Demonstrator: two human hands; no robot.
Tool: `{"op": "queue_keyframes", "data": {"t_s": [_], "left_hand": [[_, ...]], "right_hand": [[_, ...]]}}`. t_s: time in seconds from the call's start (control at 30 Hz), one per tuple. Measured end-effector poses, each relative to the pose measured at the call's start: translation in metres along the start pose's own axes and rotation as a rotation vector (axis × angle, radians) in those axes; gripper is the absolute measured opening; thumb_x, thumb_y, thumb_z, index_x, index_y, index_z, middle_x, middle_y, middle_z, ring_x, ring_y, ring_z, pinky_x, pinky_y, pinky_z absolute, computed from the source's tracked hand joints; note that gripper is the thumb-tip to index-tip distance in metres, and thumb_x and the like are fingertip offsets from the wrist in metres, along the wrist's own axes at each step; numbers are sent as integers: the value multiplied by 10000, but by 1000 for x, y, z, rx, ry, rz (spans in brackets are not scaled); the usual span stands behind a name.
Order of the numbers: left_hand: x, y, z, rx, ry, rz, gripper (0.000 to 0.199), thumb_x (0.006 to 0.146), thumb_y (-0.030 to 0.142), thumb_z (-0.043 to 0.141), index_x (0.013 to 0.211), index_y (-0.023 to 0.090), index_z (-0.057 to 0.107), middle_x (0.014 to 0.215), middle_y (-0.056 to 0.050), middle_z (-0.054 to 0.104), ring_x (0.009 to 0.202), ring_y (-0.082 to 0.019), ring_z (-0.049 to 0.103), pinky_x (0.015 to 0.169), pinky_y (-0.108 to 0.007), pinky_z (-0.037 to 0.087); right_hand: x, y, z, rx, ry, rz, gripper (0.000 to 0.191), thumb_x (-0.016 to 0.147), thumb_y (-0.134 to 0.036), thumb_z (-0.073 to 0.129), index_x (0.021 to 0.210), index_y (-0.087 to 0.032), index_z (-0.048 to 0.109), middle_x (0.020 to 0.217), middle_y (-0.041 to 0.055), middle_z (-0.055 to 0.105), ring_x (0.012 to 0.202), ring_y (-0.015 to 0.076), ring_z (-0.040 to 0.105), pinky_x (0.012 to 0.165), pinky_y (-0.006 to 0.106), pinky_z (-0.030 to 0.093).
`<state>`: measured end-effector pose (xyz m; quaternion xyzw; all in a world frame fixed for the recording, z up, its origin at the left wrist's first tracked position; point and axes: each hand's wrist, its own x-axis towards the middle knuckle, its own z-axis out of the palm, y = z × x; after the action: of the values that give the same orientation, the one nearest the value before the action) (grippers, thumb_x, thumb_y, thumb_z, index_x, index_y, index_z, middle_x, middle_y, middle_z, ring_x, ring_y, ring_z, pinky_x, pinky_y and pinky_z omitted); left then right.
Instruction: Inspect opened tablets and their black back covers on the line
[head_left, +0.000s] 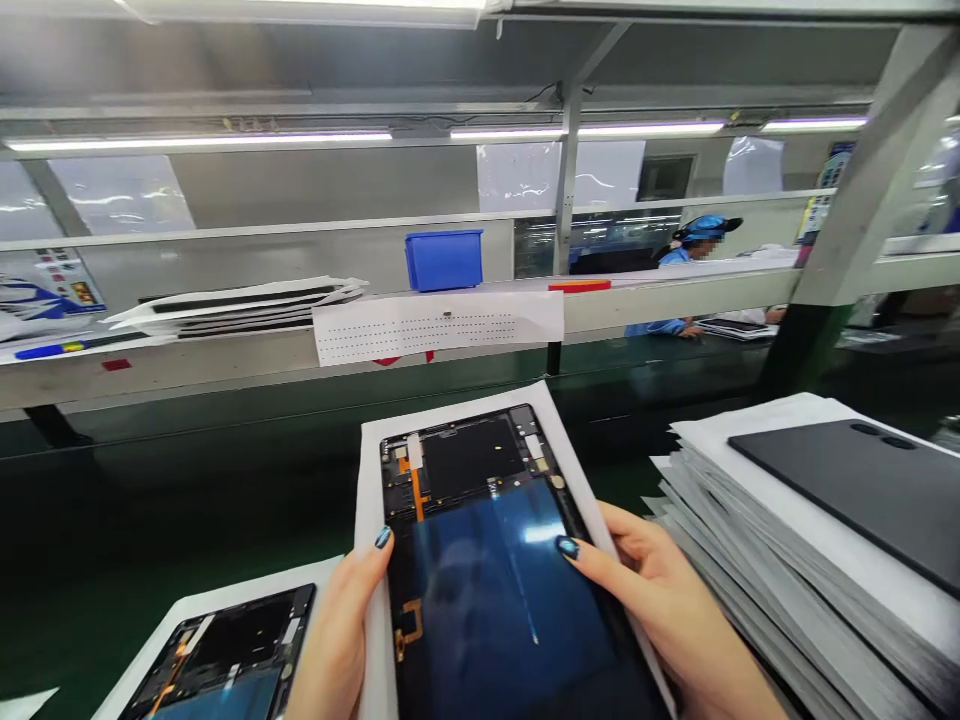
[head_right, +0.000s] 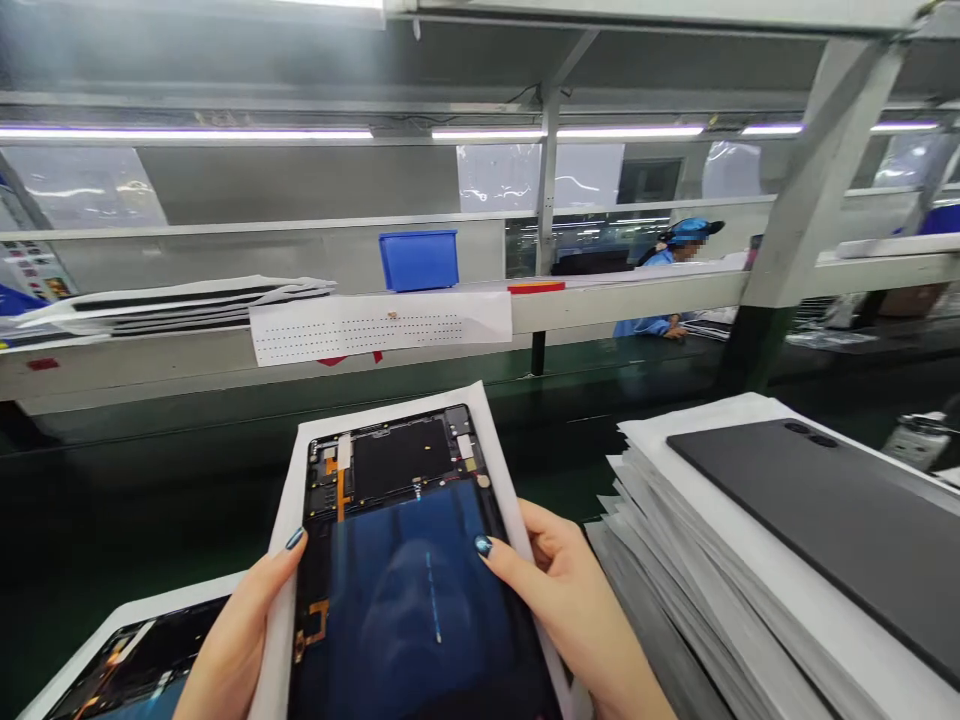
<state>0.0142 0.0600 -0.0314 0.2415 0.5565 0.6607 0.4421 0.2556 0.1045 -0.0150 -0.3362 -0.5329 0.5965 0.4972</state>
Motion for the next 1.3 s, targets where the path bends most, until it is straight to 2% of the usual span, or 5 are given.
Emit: {"op": "queue_keyframes", "data": {"t_s": [0.2, 0.5, 0.83, 1.03, 1.3], "left_hand": [[5, -6, 12, 275, 34, -16, 403, 906, 423, 564, 1275, 284, 640, 1377, -2, 668, 1322, -272, 569, 1095, -398, 474], [17, -104, -28, 1008, -270, 152, 483, 947, 449, 268, 1254, 183, 529, 1165, -116, 719, 1098, -278, 676, 909, -376, 531], [5, -153, -37, 1437, -191, 198, 576, 970, 215, 244, 1512, 35, 317, 1254, -238, 582, 832, -331, 706, 608, -422, 493], [-1, -175, -54, 1479, -250, 439, 559, 971, 113, 223, 1465, 89, 483, 1570, -186, 433, 1407, -376, 425, 1062, -535, 447], [4, -201, -66, 1475, -220, 564, 542, 995, 137, 225, 1481, 8, 427, 1548, -228, 452, 1452, -380, 388, 1167, -643, 339]], "right_hand": [[13, 28, -11, -125, -113, 29, 408, 793, -501, 778, 1048, -182, 773, 899, 47, 775, 821, 214, 714, 796, 309, 567], [-20, 125, -26, -535, -45, 169, 166, 838, -256, 637, 831, -146, 761, 717, 40, 735, 697, 235, 703, 637, 299, 538], [-43, 151, -23, -1209, 121, 81, 463, 907, -155, 532, 1357, -125, 636, 895, 133, 763, 804, 319, 728, 713, 407, 554], [-42, 149, -48, -1394, 267, -92, 351, 936, -200, 491, 1198, -179, 724, 1205, 175, 669, 1040, 340, 645, 564, 336, 542], [-33, 169, -60, -1305, 268, -184, 255, 958, -282, 500, 1012, -228, 743, 1178, 128, 681, 1075, 294, 659, 701, 368, 614]]}}
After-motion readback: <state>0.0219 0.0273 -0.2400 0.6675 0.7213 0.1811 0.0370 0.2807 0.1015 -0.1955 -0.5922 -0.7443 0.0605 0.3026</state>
